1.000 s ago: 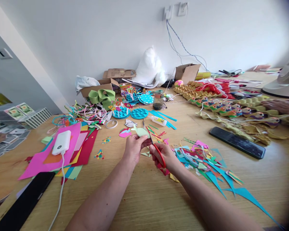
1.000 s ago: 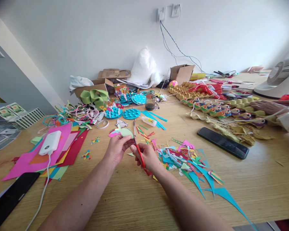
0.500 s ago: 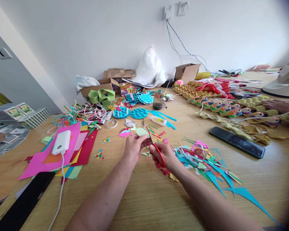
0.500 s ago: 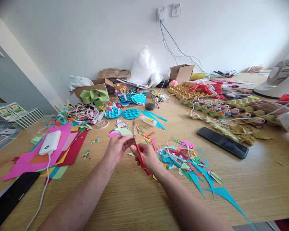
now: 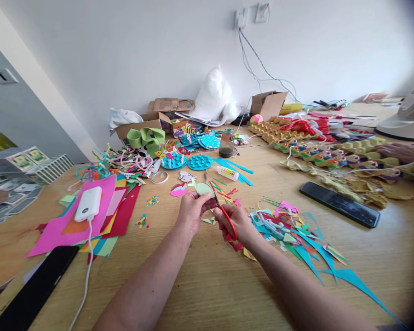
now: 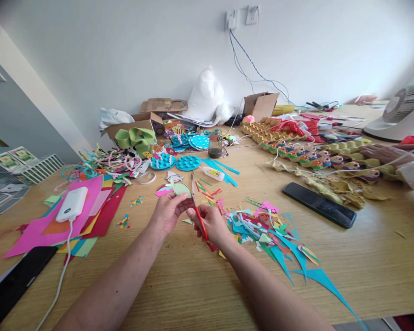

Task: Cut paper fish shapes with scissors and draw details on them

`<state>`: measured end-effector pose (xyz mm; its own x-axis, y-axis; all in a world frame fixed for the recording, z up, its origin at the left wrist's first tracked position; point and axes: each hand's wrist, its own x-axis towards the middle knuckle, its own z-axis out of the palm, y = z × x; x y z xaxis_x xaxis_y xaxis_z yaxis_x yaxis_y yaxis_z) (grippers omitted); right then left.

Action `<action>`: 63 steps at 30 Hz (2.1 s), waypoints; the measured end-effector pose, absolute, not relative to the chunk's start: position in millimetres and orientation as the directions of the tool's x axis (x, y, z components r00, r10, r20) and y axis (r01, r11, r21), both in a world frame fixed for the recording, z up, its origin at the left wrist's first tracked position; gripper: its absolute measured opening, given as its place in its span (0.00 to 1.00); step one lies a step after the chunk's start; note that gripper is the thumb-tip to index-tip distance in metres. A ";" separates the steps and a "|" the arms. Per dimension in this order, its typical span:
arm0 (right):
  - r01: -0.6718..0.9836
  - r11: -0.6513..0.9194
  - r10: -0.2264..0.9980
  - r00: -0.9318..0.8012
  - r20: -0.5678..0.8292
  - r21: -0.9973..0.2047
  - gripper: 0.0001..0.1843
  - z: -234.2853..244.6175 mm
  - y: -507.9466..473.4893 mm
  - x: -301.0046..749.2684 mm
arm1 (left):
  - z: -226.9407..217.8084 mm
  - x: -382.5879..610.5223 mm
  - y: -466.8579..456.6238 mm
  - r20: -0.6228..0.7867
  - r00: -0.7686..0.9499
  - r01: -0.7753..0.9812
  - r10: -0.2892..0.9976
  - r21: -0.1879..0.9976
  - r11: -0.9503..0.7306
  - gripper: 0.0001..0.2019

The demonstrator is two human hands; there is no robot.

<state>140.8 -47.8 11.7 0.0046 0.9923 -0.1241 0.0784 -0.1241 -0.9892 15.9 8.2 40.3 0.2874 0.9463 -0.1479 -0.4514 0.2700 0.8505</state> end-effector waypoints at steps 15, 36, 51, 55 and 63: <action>0.094 -0.128 0.992 0.003 -0.128 -0.987 0.28 13.3 -47.5 141.3 | 38.6 15.9 10.7 -0.148 0.262 -0.496 0.954 0.827 0.264 0.08; 0.213 -0.192 0.931 -0.268 -0.246 -0.958 0.29 32.8 -57.8 138.7 | 43.8 -31.5 45.1 -0.219 0.561 -0.148 0.799 0.923 0.356 0.08; 0.264 -0.186 0.919 -0.294 -0.263 -0.946 0.30 32.7 -57.6 139.2 | 40.8 -37.1 47.8 -0.238 0.664 -0.060 0.709 0.928 0.368 0.14; 0.282 -0.166 0.920 -0.300 -0.251 -0.945 0.31 32.3 -57.0 139.3 | 42.1 -36.6 46.8 -0.241 0.664 -0.059 0.708 0.927 0.370 0.13; 0.292 -0.152 0.924 -0.296 -0.240 -0.944 0.30 30.1 -57.4 139.1 | 44.9 -36.2 44.6 -0.244 0.673 -0.048 0.698 0.928 0.370 0.13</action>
<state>139.1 -57.4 30.1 -0.2961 0.9244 -0.2404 0.2916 -0.1522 -0.9444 -36.2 44.6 44.9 0.6728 0.6984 -0.2442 -0.0476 0.3702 0.9277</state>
